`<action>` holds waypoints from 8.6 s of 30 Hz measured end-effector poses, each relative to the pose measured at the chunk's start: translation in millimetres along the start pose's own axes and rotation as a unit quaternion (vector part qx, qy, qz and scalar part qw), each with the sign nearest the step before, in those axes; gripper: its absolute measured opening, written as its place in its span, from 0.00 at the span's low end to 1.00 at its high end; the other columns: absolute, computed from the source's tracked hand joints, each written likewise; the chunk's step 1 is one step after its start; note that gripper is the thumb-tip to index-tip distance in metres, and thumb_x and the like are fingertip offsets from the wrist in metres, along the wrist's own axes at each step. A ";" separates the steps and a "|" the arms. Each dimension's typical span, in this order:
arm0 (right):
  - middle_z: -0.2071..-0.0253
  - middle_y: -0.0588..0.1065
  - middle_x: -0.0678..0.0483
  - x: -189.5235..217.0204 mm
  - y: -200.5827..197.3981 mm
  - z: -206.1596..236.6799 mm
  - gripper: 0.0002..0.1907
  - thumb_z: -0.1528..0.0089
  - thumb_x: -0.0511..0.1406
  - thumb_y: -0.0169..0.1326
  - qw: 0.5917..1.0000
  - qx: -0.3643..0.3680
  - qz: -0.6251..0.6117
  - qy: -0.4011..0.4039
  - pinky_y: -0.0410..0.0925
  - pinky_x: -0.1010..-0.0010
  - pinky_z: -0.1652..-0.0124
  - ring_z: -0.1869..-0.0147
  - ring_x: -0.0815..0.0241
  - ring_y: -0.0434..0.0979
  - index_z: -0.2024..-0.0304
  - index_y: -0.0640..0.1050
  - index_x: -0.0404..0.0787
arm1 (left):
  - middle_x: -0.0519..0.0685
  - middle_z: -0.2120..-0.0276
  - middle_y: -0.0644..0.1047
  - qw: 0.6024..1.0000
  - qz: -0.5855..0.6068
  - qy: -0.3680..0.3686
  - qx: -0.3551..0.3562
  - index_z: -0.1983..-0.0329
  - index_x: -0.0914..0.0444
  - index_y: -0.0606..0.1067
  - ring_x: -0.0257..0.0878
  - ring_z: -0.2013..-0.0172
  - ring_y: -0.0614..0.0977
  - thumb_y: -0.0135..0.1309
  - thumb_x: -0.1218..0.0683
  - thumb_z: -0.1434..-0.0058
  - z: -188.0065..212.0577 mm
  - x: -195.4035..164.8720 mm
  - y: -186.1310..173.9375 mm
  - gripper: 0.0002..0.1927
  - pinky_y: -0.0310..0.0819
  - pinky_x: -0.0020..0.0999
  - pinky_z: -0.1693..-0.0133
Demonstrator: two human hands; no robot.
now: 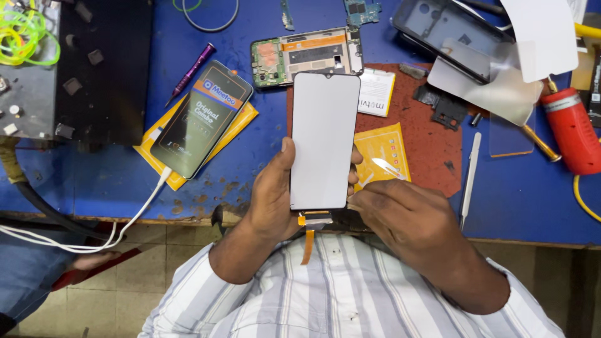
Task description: The person removes a protective film from a smartphone screen and then uses a red electric screwdriver to work on the edges of the screen. The person handles the screen and screwdriver throughout the clip.
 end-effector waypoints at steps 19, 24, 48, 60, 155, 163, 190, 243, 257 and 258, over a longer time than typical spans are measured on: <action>0.54 0.78 0.48 -13.5 -10.6 -3.2 0.06 0.35 0.24 0.62 0.949 -0.260 -0.081 0.158 0.71 0.73 0.48 0.49 0.60 0.78 0.57 0.79 0.33 | 0.59 0.36 0.70 0.966 -0.250 0.018 0.064 0.28 0.72 0.61 0.42 0.40 0.74 0.35 0.31 0.25 25.6 -3.3 -9.8 0.42 0.69 0.39 0.36; 0.55 0.78 0.50 -3.6 -19.5 -12.0 0.11 0.38 0.25 0.65 0.960 -0.219 -0.149 0.094 0.72 0.75 0.53 0.52 0.61 0.78 0.56 0.76 0.35 | 0.57 0.38 0.69 0.915 -0.389 0.050 0.100 0.23 0.71 0.56 0.44 0.39 0.72 0.36 0.33 0.24 30.4 -5.4 2.3 0.43 0.67 0.38 0.36; 0.60 0.77 0.48 4.1 -17.4 -33.8 0.11 0.40 0.25 0.66 0.990 -0.135 -0.040 -0.017 0.72 0.73 0.61 0.57 0.59 0.79 0.63 0.74 0.37 | 0.52 0.50 0.68 0.840 -0.527 0.082 0.097 0.21 0.66 0.58 0.41 0.51 0.69 0.35 0.36 0.24 37.9 -8.7 18.2 0.38 0.64 0.34 0.44; 0.58 0.75 0.51 -3.3 -8.8 -29.1 0.15 0.45 0.26 0.69 0.992 -0.103 0.025 -0.068 0.70 0.68 0.58 0.54 0.54 0.75 0.64 0.74 0.38 | 0.57 0.43 0.74 0.940 -0.329 -0.034 0.077 0.26 0.72 0.62 0.39 0.47 0.75 0.38 0.32 0.27 39.2 1.1 -14.6 0.43 0.70 0.32 0.47; 0.55 0.74 0.50 12.0 144.3 -23.1 0.21 0.41 0.19 0.50 0.883 0.014 -0.427 0.192 0.71 0.73 0.48 0.51 0.67 0.74 0.53 0.61 0.40 | 0.58 0.31 0.59 0.916 -0.345 0.203 -0.025 0.18 0.58 0.31 0.42 0.37 0.67 0.69 0.49 0.36 57.5 -34.9 -104.1 0.62 0.66 0.42 0.32; 0.56 0.73 0.51 8.8 146.2 -24.1 0.21 0.39 0.22 0.56 0.891 0.012 -0.417 0.179 0.71 0.73 0.46 0.50 0.66 0.75 0.53 0.61 0.41 | 0.57 0.32 0.61 0.928 -0.325 0.184 -0.015 0.18 0.59 0.33 0.43 0.39 0.69 0.69 0.47 0.37 61.0 -38.0 -106.0 0.62 0.66 0.42 0.33; 0.60 0.69 0.54 -8.7 123.7 -32.5 0.23 0.43 0.19 0.55 0.932 0.019 -0.332 0.145 0.69 0.74 0.50 0.54 0.67 0.73 0.55 0.60 0.41 | 0.59 0.30 0.64 0.972 -0.221 0.073 0.038 0.21 0.67 0.48 0.44 0.36 0.74 0.42 0.33 0.26 68.5 -52.6 -102.1 0.44 0.73 0.42 0.35; 0.55 0.71 0.48 -139.3 35.3 -59.9 0.16 0.32 0.21 0.56 0.943 -0.009 -0.280 0.181 0.69 0.76 0.58 0.56 0.63 0.73 0.49 0.66 0.39 | 0.65 0.46 0.75 0.988 -0.068 -0.106 0.090 0.27 0.74 0.61 0.45 0.61 0.81 0.39 0.35 0.23 86.8 -48.2 -89.0 0.40 0.78 0.37 0.56; 0.51 0.71 0.47 -151.0 21.0 -74.1 0.18 0.35 0.25 0.57 0.944 0.006 -0.263 0.197 0.68 0.72 0.53 0.51 0.59 0.72 0.47 0.66 0.38 | 0.66 0.41 0.74 0.985 -0.071 -0.130 0.085 0.29 0.75 0.61 0.47 0.58 0.81 0.43 0.36 0.26 88.1 -53.1 -85.5 0.40 0.79 0.38 0.57; 0.51 0.71 0.47 -151.5 20.2 -74.3 0.19 0.36 0.26 0.57 0.944 0.007 -0.263 0.199 0.68 0.72 0.53 0.51 0.59 0.72 0.46 0.66 0.38 | 0.65 0.41 0.74 0.986 -0.069 -0.131 0.083 0.29 0.75 0.61 0.47 0.57 0.81 0.43 0.36 0.26 87.5 -53.0 -85.0 0.40 0.79 0.39 0.57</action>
Point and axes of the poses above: each hand's wrist, its own z-axis away from the middle knuckle, its own y-axis out of the palm, x = y × z, the point moved 1 cm from there along -z, towards the middle knuckle
